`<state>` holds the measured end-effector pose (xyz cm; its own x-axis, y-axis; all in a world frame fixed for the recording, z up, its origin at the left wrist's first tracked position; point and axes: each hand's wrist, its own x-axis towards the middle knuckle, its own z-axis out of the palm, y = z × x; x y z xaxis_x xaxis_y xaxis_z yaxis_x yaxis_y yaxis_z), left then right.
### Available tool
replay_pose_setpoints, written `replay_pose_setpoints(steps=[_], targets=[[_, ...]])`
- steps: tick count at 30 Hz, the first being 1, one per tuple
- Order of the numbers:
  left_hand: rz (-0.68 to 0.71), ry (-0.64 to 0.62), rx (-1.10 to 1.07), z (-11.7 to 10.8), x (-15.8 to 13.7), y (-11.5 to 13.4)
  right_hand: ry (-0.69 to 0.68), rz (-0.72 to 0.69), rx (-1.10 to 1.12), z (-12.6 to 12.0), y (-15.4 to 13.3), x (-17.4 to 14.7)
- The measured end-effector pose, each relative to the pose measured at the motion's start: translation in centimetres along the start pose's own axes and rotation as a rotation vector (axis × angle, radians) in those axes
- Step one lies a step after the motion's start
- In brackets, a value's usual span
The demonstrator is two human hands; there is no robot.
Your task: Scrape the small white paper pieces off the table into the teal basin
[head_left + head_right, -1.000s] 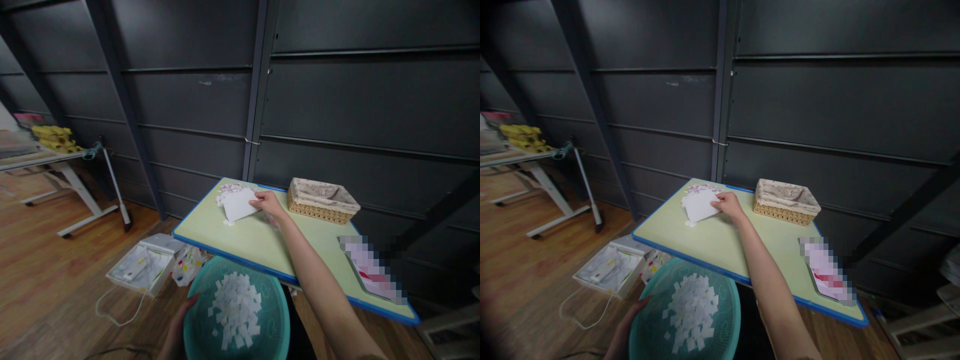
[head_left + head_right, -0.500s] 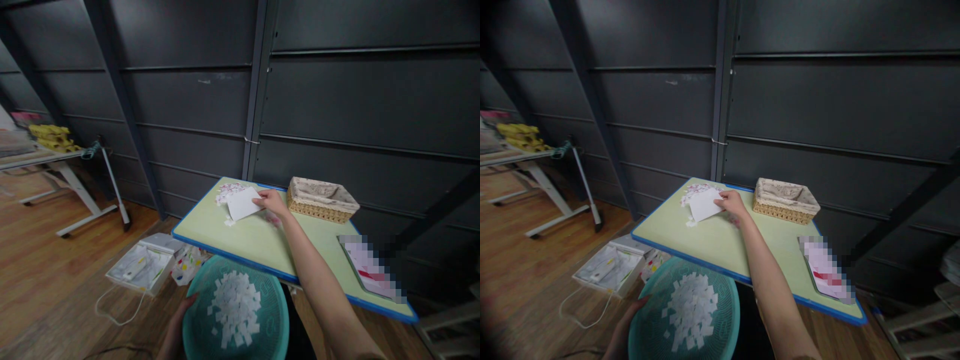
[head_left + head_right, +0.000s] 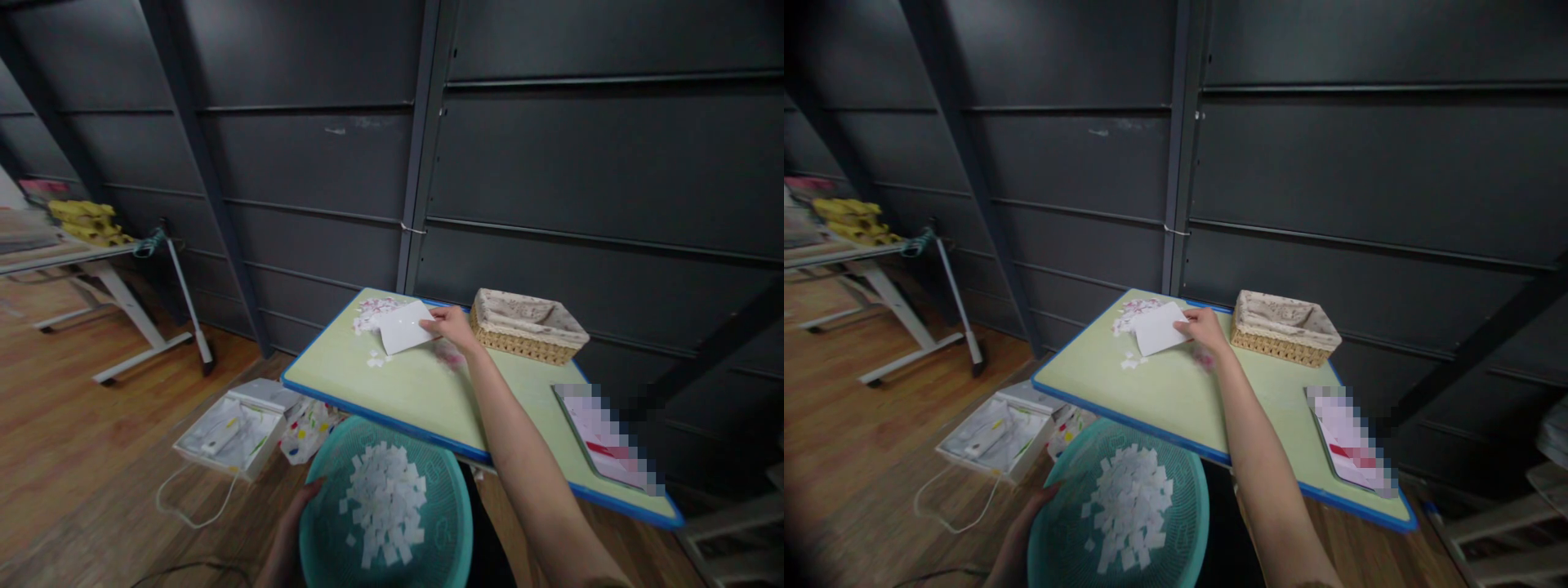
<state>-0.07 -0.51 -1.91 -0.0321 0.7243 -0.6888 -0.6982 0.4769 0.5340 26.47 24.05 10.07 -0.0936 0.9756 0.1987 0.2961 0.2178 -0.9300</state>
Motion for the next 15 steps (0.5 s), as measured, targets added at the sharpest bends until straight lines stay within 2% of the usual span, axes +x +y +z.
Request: replay_pose_setpoints(steps=[6, 10, 15], targets=[[-0.021, -0.011, 0.057, 0.1, 0.0, -0.1, -0.073, -0.056, -0.010, 1.1, 0.2, 0.0], [-0.054, -0.036, 0.050, -0.3, 0.4, -0.1, -0.029, -0.060, -0.041, 1.1, 0.7, 0.3], [-0.015, -0.039, 0.075, -0.5, 0.5, -0.1, 0.029, -0.059, -0.088, 0.6, 0.9, 0.6]])
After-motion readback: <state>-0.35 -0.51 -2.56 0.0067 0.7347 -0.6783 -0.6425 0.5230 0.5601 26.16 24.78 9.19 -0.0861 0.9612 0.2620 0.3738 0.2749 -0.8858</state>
